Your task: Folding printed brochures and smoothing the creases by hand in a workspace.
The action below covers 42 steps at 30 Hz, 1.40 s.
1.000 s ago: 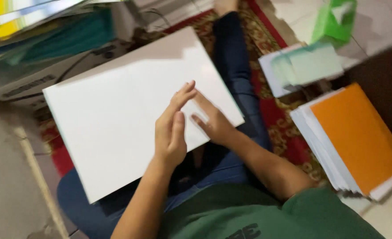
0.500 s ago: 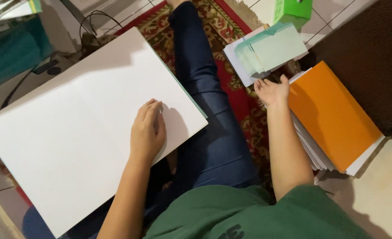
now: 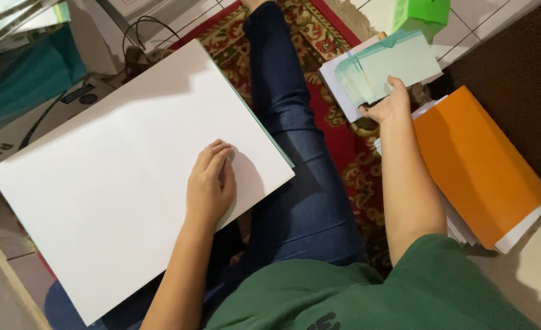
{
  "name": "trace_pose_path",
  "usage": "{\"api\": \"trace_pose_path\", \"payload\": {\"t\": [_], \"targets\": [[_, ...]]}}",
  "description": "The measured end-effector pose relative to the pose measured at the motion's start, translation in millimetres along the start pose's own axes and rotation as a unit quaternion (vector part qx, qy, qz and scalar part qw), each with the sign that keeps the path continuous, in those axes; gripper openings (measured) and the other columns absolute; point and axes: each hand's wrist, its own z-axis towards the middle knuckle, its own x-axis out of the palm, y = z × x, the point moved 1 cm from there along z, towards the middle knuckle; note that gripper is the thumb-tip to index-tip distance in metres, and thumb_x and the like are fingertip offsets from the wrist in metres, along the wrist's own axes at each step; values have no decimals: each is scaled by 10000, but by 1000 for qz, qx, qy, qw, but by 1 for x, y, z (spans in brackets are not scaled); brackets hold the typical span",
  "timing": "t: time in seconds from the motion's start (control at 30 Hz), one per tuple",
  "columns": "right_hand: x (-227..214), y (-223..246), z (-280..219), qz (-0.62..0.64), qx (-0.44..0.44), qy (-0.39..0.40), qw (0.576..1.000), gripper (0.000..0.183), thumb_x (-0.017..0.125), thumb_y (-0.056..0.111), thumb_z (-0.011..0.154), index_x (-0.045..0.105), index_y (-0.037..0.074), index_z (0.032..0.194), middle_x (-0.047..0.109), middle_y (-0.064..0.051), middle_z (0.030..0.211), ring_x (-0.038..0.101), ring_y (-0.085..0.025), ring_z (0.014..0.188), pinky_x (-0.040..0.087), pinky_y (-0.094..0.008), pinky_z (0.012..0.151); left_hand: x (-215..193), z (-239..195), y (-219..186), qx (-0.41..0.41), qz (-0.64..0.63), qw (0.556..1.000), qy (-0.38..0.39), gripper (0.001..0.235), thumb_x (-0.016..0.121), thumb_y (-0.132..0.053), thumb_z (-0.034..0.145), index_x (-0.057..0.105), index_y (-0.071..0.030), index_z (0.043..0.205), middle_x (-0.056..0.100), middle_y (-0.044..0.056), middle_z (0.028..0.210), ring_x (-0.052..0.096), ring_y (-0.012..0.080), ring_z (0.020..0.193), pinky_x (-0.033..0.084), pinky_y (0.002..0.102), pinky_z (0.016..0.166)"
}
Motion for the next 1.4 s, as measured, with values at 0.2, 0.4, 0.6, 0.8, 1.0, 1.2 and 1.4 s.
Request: {"api": "trace_pose_path", "payload": {"t": [0.2,0.4,0.6,0.8,1.0,1.2,1.4], "targets": [[-20,22,35,0,-18,-19,1000,818,694,281,861,259,-2,1493,385,-285,1483,454,-452,1338,390,-689,975,-3,1,-3,-12,1,1000,13,194,617,37,936,713,31,1105,702,174,1151,620,355,1251,493,430,1077],[-22,28,50,-26,-16,-26,999,777,685,229,897,264,-4,1507,371,-292,1532,418,-448,1422,319,-738,1037,-3,2,-3,-18,6,1000,19,183,621,33,938,719,27,1093,706,167,1155,620,343,1257,490,422,1084],[-24,29,57,-13,-33,-41,999,777,654,163,914,224,7,1543,291,-291,1591,330,-481,1473,278,-786,1033,-5,2,-4,-22,8,999,24,180,622,22,944,724,21,1093,704,167,1163,618,340,1260,484,415,1093],[-28,31,65,-22,-40,-58,997,800,677,170,919,199,35,1546,220,-259,1622,295,-466,1495,257,-786,1040,-4,3,-4,-21,10,999,22,172,620,18,948,722,21,1087,704,164,1160,616,338,1261,486,423,1091],[-18,27,50,-25,-49,-85,995,877,713,158,925,151,60,1591,114,-210,1672,93,-465,1552,-9,-806,1099,-6,3,-6,-25,6,999,28,192,595,38,953,726,25,1093,703,169,1159,617,343,1258,482,427,1096],[-15,27,49,-37,-42,-73,996,899,698,195,937,107,75,1604,35,-223,1691,42,-455,1564,-63,-768,1129,-3,2,-2,-12,14,1000,22,183,595,33,954,723,15,1083,701,151,1155,613,328,1263,483,416,1094],[-21,33,60,-8,-53,-64,997,843,757,140,882,238,32,1538,234,-283,1594,212,-510,1509,104,-838,1083,-6,3,-4,-13,6,1000,27,187,590,35,953,721,19,1086,697,161,1159,612,337,1263,483,420,1093]]}}
